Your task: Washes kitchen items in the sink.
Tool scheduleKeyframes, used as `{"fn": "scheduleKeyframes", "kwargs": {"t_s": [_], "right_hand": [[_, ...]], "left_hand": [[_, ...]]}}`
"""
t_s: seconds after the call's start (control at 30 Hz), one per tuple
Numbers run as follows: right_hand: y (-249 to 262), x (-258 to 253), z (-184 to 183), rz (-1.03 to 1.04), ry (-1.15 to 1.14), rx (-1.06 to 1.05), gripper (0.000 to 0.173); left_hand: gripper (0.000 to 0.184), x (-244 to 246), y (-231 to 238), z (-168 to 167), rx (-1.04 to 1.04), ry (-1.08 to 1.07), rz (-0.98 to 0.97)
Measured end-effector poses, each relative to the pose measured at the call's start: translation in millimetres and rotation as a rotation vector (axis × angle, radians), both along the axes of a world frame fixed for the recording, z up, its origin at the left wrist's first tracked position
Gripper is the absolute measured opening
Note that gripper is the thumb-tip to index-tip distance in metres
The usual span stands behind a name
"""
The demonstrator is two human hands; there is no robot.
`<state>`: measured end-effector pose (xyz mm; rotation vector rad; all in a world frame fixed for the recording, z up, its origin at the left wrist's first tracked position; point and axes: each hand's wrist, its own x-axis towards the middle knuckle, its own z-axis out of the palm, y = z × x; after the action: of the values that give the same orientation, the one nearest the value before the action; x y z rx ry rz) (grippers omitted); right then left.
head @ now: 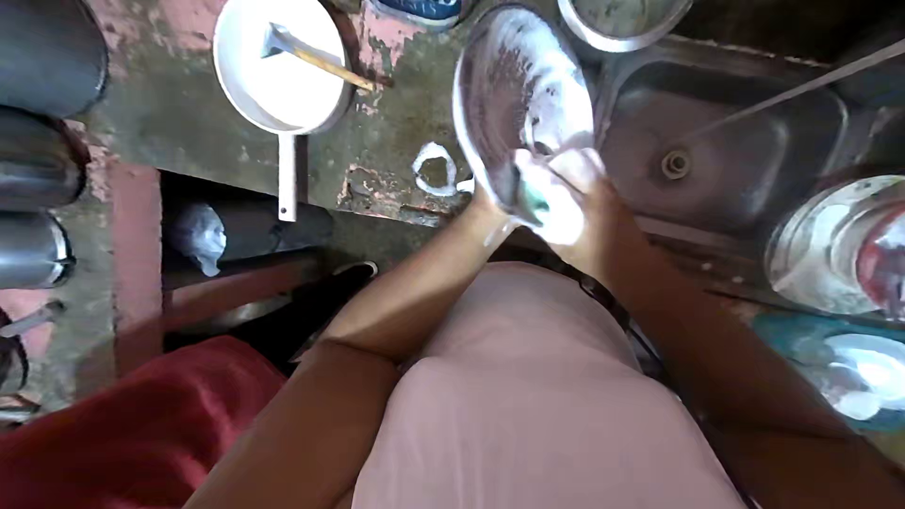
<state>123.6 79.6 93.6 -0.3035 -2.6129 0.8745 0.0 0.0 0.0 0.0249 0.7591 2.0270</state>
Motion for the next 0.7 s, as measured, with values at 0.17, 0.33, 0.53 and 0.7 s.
{"fn": "scheduleKeyframes", "kwargs": {"t_s": [0.17,0.33,0.53,0.7], "right_hand": [[11.7,45.3,-11.1,-0.424,0.043,-0.211,0.040],[43.1,84.3,-18.2,-0.632,0.197,-0.473,0.059],[47.0,94.3,-38.2,-0.635,0.380,-1.053,0.058],[61.3,110.6,-46.8,-0.577,0.257,-0.775,0.059]], "left_hand": [[0.026,9.3,23.3,71.3,-0.336,0.606,-0.207],[0.080,21.2,17.6,50.4,-0.527,0.773,-0.224],[0.058,29.3,18.2,45.9,-0.121,0.151,-0.474],[0.055,25.8,15.1,53.0,-0.002,0.084,-0.494]]}}
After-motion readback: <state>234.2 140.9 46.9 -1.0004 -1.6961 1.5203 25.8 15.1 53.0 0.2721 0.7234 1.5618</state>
